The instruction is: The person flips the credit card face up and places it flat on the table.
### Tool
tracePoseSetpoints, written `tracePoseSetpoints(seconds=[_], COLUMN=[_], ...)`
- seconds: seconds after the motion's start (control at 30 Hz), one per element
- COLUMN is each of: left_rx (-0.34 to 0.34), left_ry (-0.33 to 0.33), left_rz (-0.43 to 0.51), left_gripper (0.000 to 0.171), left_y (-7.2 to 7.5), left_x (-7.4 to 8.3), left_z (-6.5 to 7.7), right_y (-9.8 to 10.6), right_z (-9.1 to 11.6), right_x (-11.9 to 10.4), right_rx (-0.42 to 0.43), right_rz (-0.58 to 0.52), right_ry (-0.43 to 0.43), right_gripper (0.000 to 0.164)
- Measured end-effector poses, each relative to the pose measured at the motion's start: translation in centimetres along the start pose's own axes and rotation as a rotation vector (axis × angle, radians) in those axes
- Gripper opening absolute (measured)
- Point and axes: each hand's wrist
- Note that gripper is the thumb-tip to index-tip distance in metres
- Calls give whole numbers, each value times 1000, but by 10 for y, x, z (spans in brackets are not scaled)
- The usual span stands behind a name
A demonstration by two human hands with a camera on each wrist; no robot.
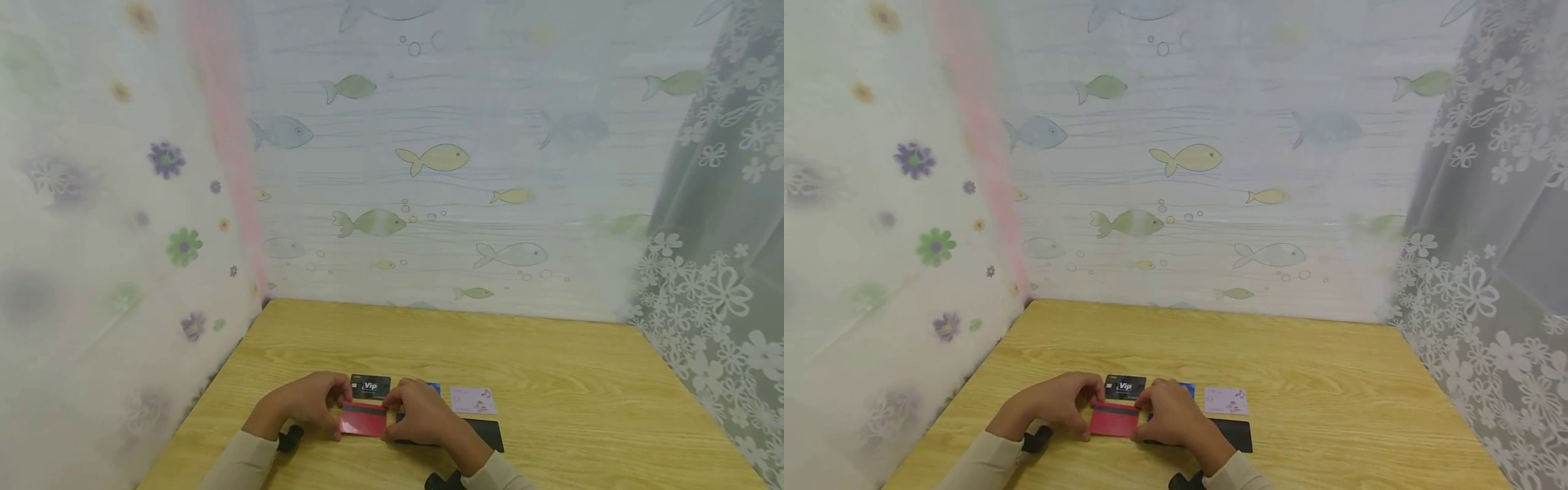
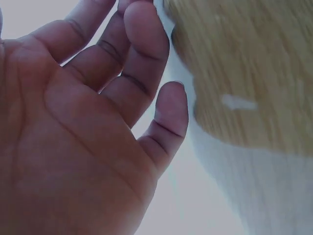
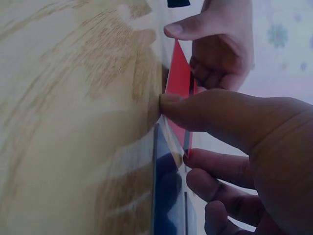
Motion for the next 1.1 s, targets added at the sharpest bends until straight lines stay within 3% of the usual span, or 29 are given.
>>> tracePoseSetpoints(seconds=[0.33, 0.67, 0.9, 1.1], left_rx=[9, 36, 62, 92], left_ry=[-78, -154, -164, -179], left_rz=[6, -15, -5, -4], left_gripper=[45, 38, 42, 52], left_y=[2, 6, 5, 5], left_x=[9, 27, 35, 35], left_z=[-2, -10, -11, -8], right_y=[5, 4, 6, 6], right_z=[3, -7, -12, -13], right_x=[-8, -18, -22, -24], right_rx=[50, 90, 137, 146], right_rz=[61, -7, -100, -120], right_ry=[24, 9, 38, 48], right_gripper=[40, 46, 38, 42])
Point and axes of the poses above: each hand's wrist, its own z-axis away from the middle knuckle, its own y-axis out of the back of the hand, x = y × z, and after that the axes turned 10 degrees about z, right-handed
